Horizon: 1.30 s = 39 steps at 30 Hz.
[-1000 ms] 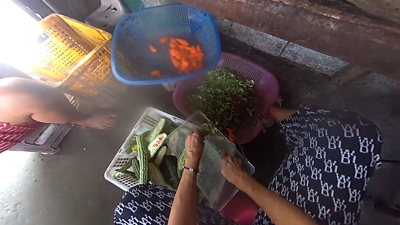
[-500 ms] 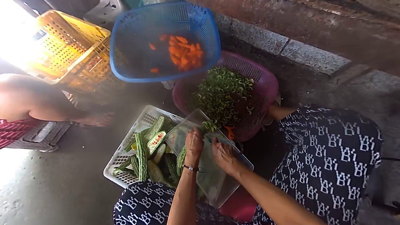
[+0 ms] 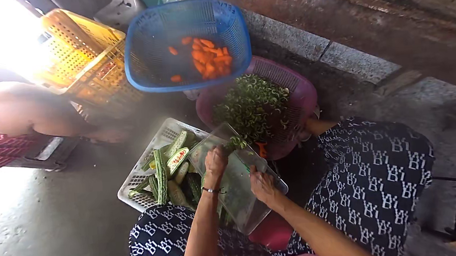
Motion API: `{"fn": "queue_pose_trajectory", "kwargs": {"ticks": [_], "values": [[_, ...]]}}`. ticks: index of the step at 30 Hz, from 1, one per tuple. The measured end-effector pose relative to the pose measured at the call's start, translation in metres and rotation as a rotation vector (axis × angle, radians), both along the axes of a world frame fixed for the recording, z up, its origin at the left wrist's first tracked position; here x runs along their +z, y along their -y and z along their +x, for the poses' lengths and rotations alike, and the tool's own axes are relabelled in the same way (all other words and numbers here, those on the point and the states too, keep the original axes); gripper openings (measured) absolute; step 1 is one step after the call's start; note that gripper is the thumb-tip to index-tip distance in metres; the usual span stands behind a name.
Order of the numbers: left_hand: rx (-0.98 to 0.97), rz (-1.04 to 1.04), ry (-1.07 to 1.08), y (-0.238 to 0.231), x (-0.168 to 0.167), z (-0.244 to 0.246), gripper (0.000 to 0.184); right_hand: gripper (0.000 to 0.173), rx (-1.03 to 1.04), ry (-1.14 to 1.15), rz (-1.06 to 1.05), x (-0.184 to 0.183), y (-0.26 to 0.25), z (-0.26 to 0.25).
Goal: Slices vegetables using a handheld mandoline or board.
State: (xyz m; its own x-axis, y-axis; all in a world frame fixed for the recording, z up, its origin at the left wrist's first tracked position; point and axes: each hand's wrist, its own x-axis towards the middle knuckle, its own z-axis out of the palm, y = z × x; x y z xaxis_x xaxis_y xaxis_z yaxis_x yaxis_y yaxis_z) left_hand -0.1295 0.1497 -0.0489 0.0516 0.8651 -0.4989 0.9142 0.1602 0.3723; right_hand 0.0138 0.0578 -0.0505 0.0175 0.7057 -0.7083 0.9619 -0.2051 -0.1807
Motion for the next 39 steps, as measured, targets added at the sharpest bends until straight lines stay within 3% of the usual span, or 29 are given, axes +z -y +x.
{"fn": "queue_pose_trajectory", "kwargs": {"ticks": [8,21,28,34,39], "values": [[-0.030,-0.023,-0.097,0.010,0.005,0.013,0.050,0.044,0.039,-0.022,0.131,0.034,-0.013,-0.015],[0.004,0.016,-0.077,0.011,0.001,0.015,0.045,0.043,0.000,-0.060,0.090,-0.008,-0.044,-0.027],[0.031,0.001,-0.053,0.012,0.003,0.013,0.048,0.047,0.002,-0.028,-0.026,0.002,0.005,0.000],[0.012,0.025,-0.048,0.015,0.001,0.011,0.044,0.044,-0.003,-0.028,0.124,0.036,-0.007,-0.013],[0.008,0.008,-0.060,0.014,0.002,0.012,0.049,0.043,0.040,-0.024,0.111,0.022,-0.016,-0.020]]}}
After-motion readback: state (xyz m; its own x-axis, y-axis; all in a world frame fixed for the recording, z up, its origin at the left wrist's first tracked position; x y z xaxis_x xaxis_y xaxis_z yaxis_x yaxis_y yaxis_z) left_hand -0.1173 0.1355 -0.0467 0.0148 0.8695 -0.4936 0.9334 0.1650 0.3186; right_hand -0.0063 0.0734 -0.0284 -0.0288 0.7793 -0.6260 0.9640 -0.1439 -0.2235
